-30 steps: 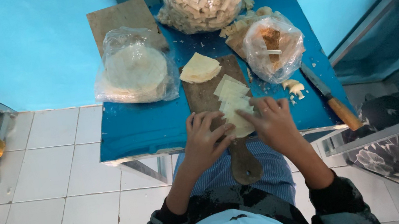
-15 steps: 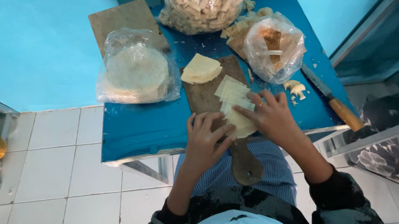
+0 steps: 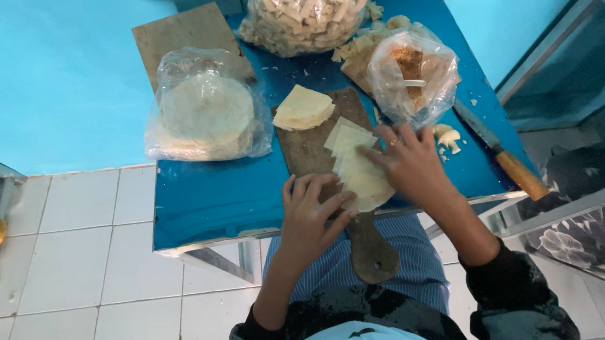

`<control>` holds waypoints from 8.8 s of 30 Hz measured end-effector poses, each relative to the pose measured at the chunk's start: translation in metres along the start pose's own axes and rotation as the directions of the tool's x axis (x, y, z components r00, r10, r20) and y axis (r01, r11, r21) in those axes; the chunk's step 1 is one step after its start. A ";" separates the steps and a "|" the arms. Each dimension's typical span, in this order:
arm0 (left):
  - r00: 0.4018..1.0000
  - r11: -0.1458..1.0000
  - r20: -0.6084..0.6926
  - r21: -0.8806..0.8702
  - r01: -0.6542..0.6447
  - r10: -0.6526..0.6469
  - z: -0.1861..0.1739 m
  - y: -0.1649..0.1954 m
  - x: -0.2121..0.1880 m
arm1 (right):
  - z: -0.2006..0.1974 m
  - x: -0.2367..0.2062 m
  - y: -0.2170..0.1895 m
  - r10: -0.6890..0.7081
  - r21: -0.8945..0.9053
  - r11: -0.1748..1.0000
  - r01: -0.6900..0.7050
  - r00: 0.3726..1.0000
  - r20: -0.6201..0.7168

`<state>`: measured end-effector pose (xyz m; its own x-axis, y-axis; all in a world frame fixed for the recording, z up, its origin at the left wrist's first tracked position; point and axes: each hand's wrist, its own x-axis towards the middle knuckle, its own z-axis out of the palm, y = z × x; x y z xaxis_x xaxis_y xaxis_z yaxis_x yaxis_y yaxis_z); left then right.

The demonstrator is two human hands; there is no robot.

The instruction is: The person sits at a small blue table and folds thin white food slices by hand, stacking them in an overlapping fan on a wooden paddle board. They occasionally reach into a plastic bag of brown powder with a spoon and add it to the slices, continuing to build the stack.

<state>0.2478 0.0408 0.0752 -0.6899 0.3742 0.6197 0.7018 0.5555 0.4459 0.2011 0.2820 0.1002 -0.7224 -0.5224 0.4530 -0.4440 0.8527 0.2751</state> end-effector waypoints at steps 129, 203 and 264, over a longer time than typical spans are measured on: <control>1.000 1.000 -0.029 0.004 0.001 -0.001 0.021 -0.016 0.001 | 0.090 0.071 0.115 0.399 0.606 0.772 -0.189 0.887 -0.231; 0.965 0.925 -0.052 0.276 0.263 -0.259 0.028 0.022 0.005 | 0.020 -0.065 0.023 0.554 0.968 -0.015 -0.251 0.804 0.217; 0.988 0.972 -0.050 -0.195 0.132 -0.144 0.038 0.015 0.015 | -0.027 -0.038 -0.035 0.673 0.665 0.473 -0.578 0.724 0.151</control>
<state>0.2416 0.0828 0.0669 -0.7743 0.2524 0.5803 0.6255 0.4443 0.6413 0.2583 0.2723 0.0966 -0.9019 0.1957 0.3852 -0.1443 0.7038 -0.6956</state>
